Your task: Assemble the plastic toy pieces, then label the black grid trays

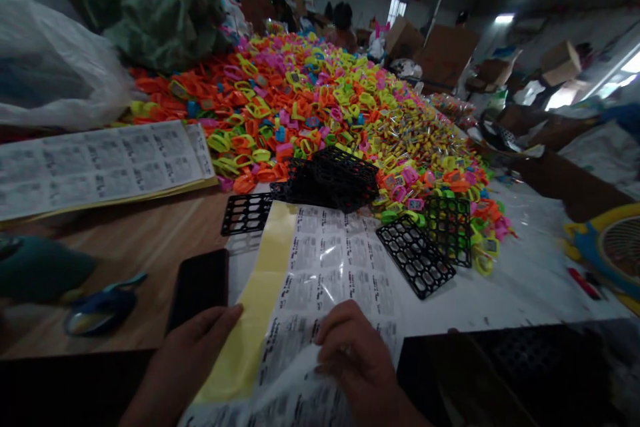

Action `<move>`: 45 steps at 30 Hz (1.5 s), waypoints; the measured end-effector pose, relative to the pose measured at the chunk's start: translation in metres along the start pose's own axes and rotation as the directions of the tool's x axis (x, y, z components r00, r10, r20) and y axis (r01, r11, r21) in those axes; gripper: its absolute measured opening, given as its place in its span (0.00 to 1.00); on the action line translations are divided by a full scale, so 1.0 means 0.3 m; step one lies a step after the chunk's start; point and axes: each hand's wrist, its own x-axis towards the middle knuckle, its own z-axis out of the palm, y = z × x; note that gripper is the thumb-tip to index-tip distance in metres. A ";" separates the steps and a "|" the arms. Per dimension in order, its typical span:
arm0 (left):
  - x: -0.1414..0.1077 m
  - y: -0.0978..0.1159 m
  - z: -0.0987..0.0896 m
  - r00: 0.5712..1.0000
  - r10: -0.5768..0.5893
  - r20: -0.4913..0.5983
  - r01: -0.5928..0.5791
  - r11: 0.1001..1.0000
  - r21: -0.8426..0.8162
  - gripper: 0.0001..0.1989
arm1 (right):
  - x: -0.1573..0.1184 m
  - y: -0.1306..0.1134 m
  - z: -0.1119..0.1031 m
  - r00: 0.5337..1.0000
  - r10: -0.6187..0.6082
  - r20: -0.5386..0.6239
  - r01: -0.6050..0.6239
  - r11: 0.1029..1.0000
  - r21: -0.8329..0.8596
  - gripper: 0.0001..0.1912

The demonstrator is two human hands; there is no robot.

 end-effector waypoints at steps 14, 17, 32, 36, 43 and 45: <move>0.149 0.279 0.059 0.851 0.515 -0.101 -0.423 0.787 0.448 0.21 | 0.539 0.284 -0.413 0.802 0.443 -0.401 -0.279 0.871 0.404 0.19; 0.195 0.407 0.143 0.725 0.685 -0.069 -0.587 0.668 0.458 0.17 | 0.655 0.347 -0.446 0.787 0.505 -0.355 -0.318 0.825 0.467 0.18; 0.344 0.769 0.424 0.271 0.956 0.109 -0.846 0.183 0.500 0.11 | 0.833 0.460 -0.519 0.788 0.597 -0.152 -0.470 0.742 0.478 0.11; 0.350 0.767 0.458 0.247 0.960 0.130 -0.841 0.146 0.520 0.12 | 0.831 0.466 -0.526 0.802 0.586 -0.114 -0.465 0.734 0.495 0.12; 0.458 0.780 0.499 0.214 0.952 0.217 -0.845 0.068 0.530 0.33 | 0.817 0.472 -0.500 0.815 0.569 -0.113 -0.477 0.767 0.429 0.13; 0.515 0.776 0.501 0.258 0.934 0.247 -0.821 0.077 0.566 0.34 | 0.811 0.463 -0.494 0.819 0.564 -0.102 -0.496 0.786 0.368 0.14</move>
